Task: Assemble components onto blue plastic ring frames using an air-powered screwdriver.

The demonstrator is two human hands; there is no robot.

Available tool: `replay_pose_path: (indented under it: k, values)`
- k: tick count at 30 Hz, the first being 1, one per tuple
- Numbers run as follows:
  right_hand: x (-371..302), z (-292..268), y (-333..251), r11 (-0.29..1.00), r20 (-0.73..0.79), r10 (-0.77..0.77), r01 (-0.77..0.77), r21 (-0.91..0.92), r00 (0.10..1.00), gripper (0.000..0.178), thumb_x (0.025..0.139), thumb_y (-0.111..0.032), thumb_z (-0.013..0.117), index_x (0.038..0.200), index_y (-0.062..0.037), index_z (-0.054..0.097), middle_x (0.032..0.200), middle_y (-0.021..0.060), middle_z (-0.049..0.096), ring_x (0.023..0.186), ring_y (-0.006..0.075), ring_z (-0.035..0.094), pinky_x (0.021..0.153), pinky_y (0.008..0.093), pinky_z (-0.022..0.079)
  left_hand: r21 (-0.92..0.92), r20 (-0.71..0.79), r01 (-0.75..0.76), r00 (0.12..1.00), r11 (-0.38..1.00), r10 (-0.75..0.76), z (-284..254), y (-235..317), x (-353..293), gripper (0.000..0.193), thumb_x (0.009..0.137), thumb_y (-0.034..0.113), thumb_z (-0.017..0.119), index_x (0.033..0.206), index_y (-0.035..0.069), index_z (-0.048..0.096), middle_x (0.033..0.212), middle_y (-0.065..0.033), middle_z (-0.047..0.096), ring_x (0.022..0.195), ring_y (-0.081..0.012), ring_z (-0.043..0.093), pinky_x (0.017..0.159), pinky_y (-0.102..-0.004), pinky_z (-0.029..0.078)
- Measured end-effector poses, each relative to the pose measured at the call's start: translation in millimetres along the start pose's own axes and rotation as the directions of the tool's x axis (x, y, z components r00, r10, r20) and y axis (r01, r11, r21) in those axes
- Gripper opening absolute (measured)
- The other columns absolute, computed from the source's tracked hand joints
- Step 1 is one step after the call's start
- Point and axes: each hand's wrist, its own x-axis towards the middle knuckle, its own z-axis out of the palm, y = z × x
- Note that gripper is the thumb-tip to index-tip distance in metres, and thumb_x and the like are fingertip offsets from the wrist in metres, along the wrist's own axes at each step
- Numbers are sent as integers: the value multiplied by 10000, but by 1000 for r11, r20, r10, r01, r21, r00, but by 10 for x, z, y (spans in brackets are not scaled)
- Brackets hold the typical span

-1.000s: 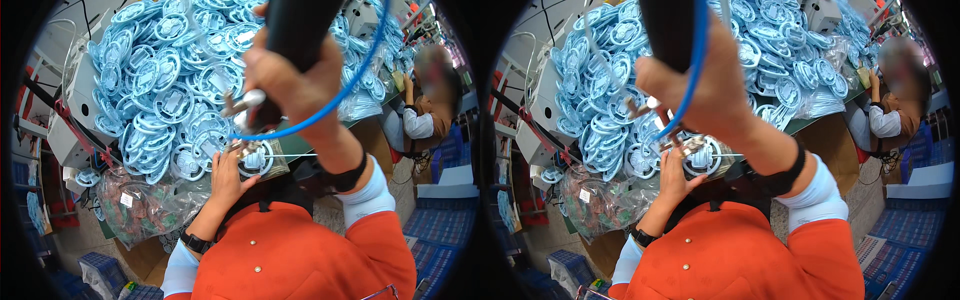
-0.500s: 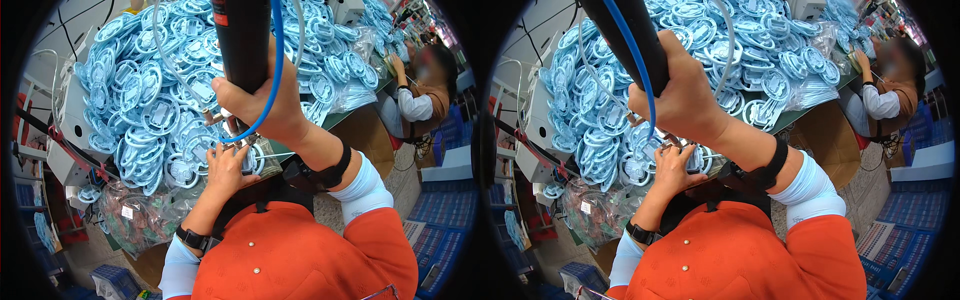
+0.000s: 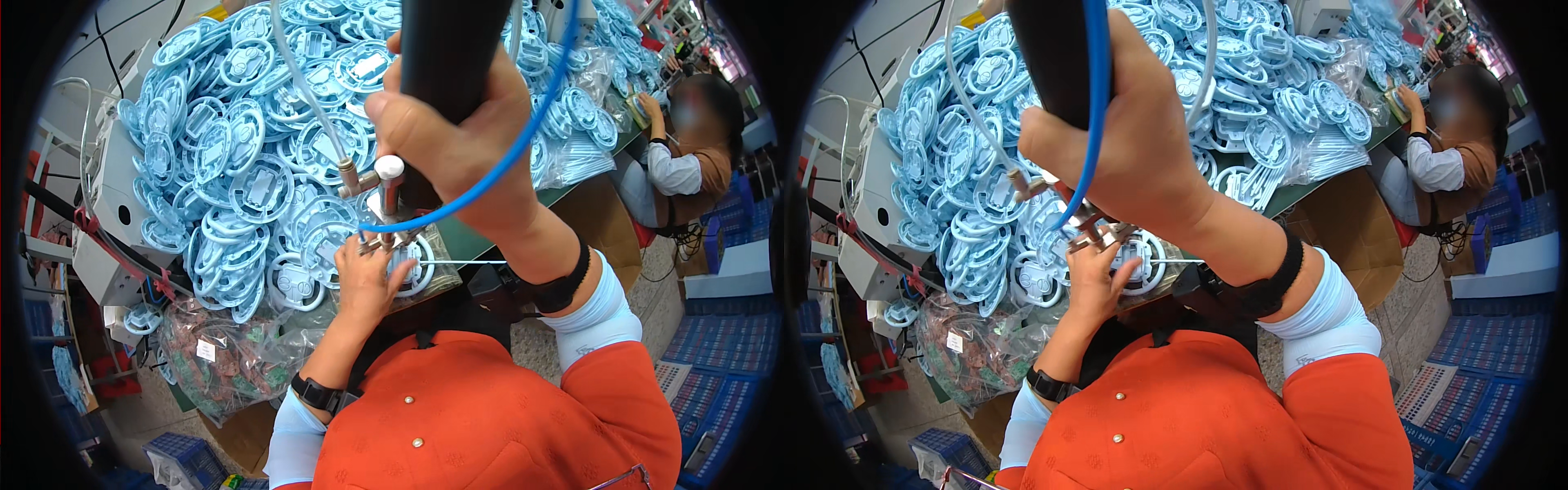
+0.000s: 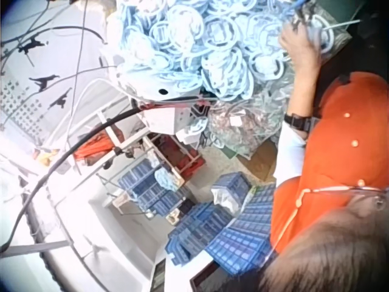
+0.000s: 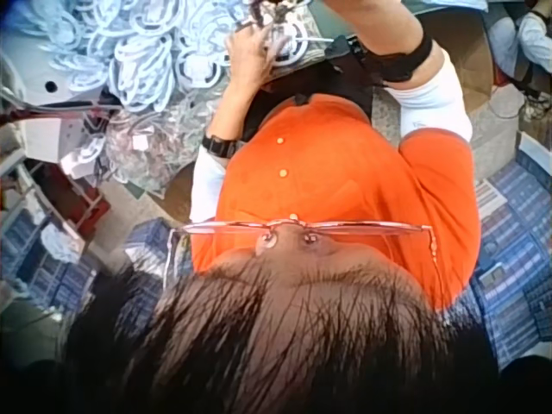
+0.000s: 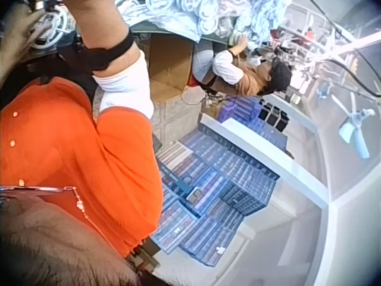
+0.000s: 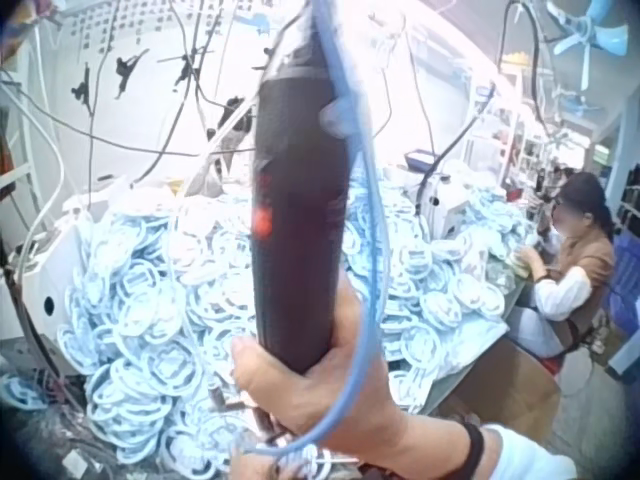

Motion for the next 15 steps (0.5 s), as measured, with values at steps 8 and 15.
replay_pose_path:
  k: [8,15]
  values:
    - [103,-230,-280,998,30,35,-36,48,999,294,844,-30,661,1119,22,570,743,47,609,606,129,630,572,255,493,220,-71,-38,996,975,55,-272,-133,-16,383,728,192,795,1071,65,680,1099,-77,630,1063,-278,566,890,-439,390]
    - [-95,-63,109,997,-28,-22,20,-71,999,328,744,-92,725,1011,-48,540,704,-23,486,589,77,460,534,258,393,19,221,-147,965,989,139,-166,-45,-30,776,645,315,870,1290,42,536,1247,-149,603,1254,-315,514,1045,-516,333]
